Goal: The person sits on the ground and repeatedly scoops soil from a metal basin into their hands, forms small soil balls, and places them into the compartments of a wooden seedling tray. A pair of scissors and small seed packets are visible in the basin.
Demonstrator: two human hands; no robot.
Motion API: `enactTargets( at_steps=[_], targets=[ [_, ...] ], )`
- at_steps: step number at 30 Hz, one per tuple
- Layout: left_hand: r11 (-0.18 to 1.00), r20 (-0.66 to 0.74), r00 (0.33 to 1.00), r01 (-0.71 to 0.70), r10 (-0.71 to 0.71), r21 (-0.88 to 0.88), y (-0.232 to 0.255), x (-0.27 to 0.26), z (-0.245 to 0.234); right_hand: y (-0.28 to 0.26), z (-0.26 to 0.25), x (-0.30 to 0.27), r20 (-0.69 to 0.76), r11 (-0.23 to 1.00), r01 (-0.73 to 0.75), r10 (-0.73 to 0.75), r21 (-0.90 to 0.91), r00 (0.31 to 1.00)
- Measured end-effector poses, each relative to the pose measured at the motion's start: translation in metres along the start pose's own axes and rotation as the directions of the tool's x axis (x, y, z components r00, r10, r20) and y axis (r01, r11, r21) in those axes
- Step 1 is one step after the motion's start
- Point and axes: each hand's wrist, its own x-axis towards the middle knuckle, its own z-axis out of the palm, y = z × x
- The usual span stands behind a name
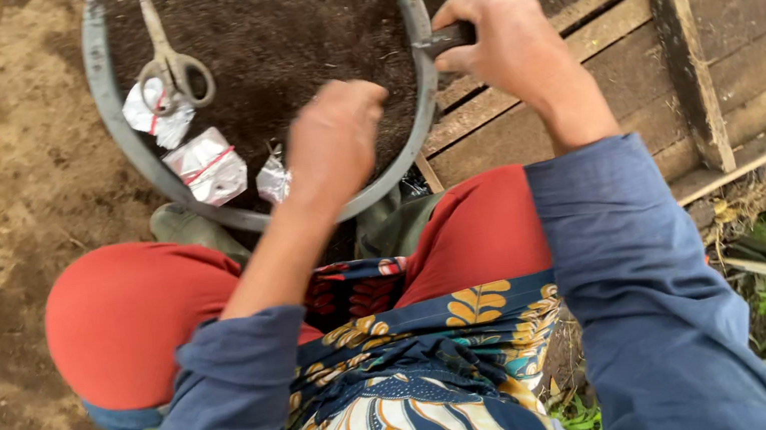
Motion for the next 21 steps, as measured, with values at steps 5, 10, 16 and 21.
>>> enactTargets(
  at_steps=[5,10,16,21],
  targets=[
    [0.918,0.314,0.949,0.114,0.012,-0.380,0.073,0.000,0.114,0.070,0.031,-0.027,0.161,0.912,-0.409,0.408,-0.026,0.899],
    [0.816,0.716,0.654,0.537,-0.243,-0.214,0.013,0.001,0.250,0.246,0.214,-0.047,0.081,0.873,-0.417,0.449,-0.254,0.890],
    [0.638,0.667,0.558,0.753,-0.494,-0.158,-0.052,-0.015,0.379,0.239,0.258,-0.024,0.137,0.842,-0.524,0.538,-0.127,0.832],
    [0.601,0.551,0.591,0.776,-0.589,-0.190,-0.072,-0.024,0.401,0.252,0.287,-0.024,0.202,0.759,-0.649,0.644,-0.049,0.738]
  ],
)
